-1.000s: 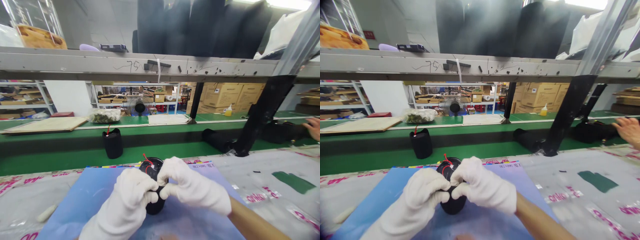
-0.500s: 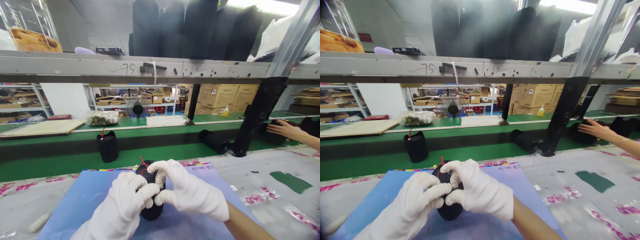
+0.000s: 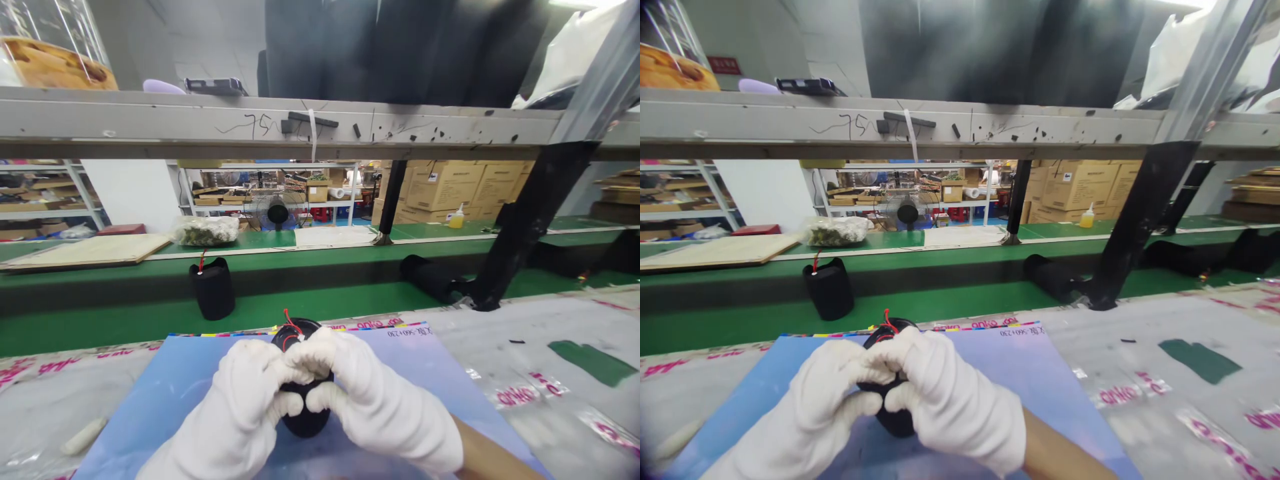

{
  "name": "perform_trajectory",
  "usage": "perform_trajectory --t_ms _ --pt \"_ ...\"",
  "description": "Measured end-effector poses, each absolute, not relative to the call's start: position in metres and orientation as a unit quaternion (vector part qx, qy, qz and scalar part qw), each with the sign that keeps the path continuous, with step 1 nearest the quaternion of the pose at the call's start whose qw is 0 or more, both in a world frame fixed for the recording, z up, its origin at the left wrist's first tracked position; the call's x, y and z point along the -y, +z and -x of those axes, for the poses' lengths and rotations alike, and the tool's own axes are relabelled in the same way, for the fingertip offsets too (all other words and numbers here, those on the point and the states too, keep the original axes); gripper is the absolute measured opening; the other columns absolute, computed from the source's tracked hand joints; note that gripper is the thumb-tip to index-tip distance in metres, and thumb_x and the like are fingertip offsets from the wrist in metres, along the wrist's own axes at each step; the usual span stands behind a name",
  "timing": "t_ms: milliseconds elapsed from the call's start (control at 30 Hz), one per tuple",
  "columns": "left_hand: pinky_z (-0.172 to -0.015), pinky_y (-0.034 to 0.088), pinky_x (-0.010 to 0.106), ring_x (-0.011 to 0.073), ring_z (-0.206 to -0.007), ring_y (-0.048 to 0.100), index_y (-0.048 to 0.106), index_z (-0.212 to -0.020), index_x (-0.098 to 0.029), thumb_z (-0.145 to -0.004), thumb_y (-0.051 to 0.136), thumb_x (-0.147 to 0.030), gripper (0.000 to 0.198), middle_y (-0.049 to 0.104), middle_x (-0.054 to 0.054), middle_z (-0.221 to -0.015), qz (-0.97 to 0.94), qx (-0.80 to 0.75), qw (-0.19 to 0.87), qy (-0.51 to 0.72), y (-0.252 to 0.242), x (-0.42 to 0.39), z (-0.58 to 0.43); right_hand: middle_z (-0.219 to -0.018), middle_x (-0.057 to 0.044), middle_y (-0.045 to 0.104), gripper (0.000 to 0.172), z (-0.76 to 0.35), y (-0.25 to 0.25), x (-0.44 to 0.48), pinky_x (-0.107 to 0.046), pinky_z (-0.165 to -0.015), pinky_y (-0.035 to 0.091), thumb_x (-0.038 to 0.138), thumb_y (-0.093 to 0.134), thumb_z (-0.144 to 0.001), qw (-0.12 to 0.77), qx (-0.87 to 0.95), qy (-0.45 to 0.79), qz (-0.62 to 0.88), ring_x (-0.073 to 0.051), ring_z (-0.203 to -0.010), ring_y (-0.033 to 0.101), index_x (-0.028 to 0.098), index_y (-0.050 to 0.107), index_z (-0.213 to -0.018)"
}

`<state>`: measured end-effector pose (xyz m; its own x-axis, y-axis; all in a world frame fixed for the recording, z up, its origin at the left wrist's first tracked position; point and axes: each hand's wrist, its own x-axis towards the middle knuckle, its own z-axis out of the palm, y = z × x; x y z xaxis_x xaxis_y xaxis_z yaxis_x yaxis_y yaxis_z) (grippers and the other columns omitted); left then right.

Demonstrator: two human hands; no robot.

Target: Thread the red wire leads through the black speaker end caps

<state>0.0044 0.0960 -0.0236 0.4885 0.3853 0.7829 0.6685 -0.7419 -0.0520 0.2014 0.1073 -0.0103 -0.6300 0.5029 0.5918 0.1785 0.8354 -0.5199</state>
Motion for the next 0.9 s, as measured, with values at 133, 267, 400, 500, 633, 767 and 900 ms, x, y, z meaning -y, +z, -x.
perform_trajectory --t_ms 133,267,400,500,633,767,900 --pt "-0.062 0.055 0.029 0.0163 -0.069 0.063 0.048 -0.112 -0.024 -0.092 0.058 -0.034 0.024 0.060 0.000 -0.082 0.825 0.329 0.034 -0.458 -0.027 -0.094 -0.001 -0.108 -0.002 0.059 0.057 -0.204 -0.010 -0.111 -0.030 -0.085 0.049 0.001 0.057 -0.082 0.393 0.879 0.209 0.171 -0.016 -0.093 0.057 0.027 0.045 -0.132" --pt "-0.081 0.055 0.031 0.0170 -0.088 0.059 0.039 -0.128 -0.026 -0.084 0.071 -0.035 0.056 0.053 0.004 -0.104 0.818 0.297 -0.067 -0.488 -0.032 -0.097 0.020 -0.115 -0.005 0.057 0.060 -0.213 -0.010 -0.111 -0.033 -0.091 0.049 0.003 0.057 -0.083 0.386 0.888 0.182 0.174 -0.017 -0.098 0.057 0.026 0.040 -0.136" --pt "-0.094 0.050 0.033 0.0176 -0.101 0.059 0.049 -0.113 -0.028 -0.089 0.062 -0.016 0.030 0.057 0.001 -0.102 0.797 0.371 -0.087 -0.469 -0.033 -0.106 0.046 -0.121 -0.006 0.058 0.061 -0.216 -0.010 -0.107 -0.033 -0.099 0.047 0.004 0.056 -0.085 0.375 0.891 0.161 0.197 -0.017 -0.104 0.058 0.026 0.037 -0.139" --pt "-0.089 0.051 0.027 0.0140 -0.093 0.061 0.052 -0.103 -0.027 -0.087 0.061 -0.009 0.025 0.061 -0.002 -0.098 0.823 0.390 -0.115 -0.397 -0.029 -0.113 0.050 -0.133 -0.008 0.053 0.055 -0.218 -0.005 -0.102 -0.037 -0.107 0.043 0.018 0.058 -0.090 0.392 0.872 0.167 0.240 -0.021 -0.122 0.053 0.026 0.037 -0.139" --pt "-0.085 0.051 0.025 0.0130 -0.091 0.061 0.053 -0.095 -0.025 -0.086 0.060 -0.004 0.024 0.063 -0.001 -0.095 0.852 0.319 -0.101 -0.403 -0.027 -0.115 0.037 -0.145 -0.012 0.045 0.053 -0.218 0.004 -0.094 -0.050 -0.113 0.037 0.041 0.050 -0.096 0.308 0.816 0.245 0.423 -0.029 -0.133 0.046 0.025 0.036 -0.144" --pt "-0.078 0.050 0.026 0.0130 -0.083 0.061 0.055 -0.090 -0.027 -0.088 0.055 -0.004 0.023 0.064 -0.003 -0.085 0.866 0.258 -0.071 -0.422 -0.030 -0.110 0.027 -0.155 -0.011 0.035 0.076 -0.218 0.008 -0.097 -0.051 -0.115 0.034 0.054 0.059 -0.088 0.205 0.808 0.339 0.436 -0.033 -0.139 0.040 0.025 0.029 -0.151" --pt "-0.081 0.050 0.026 0.0131 -0.084 0.063 0.057 -0.094 -0.029 -0.083 0.062 -0.009 0.024 0.066 -0.005 -0.090 0.828 0.317 -0.052 -0.460 -0.033 -0.109 0.023 -0.154 -0.009 0.039 0.073 -0.221 0.008 -0.110 -0.050 -0.115 0.032 0.063 0.051 -0.090 0.253 0.757 0.402 0.448 -0.030 -0.139 0.039 0.027 0.032 -0.150"
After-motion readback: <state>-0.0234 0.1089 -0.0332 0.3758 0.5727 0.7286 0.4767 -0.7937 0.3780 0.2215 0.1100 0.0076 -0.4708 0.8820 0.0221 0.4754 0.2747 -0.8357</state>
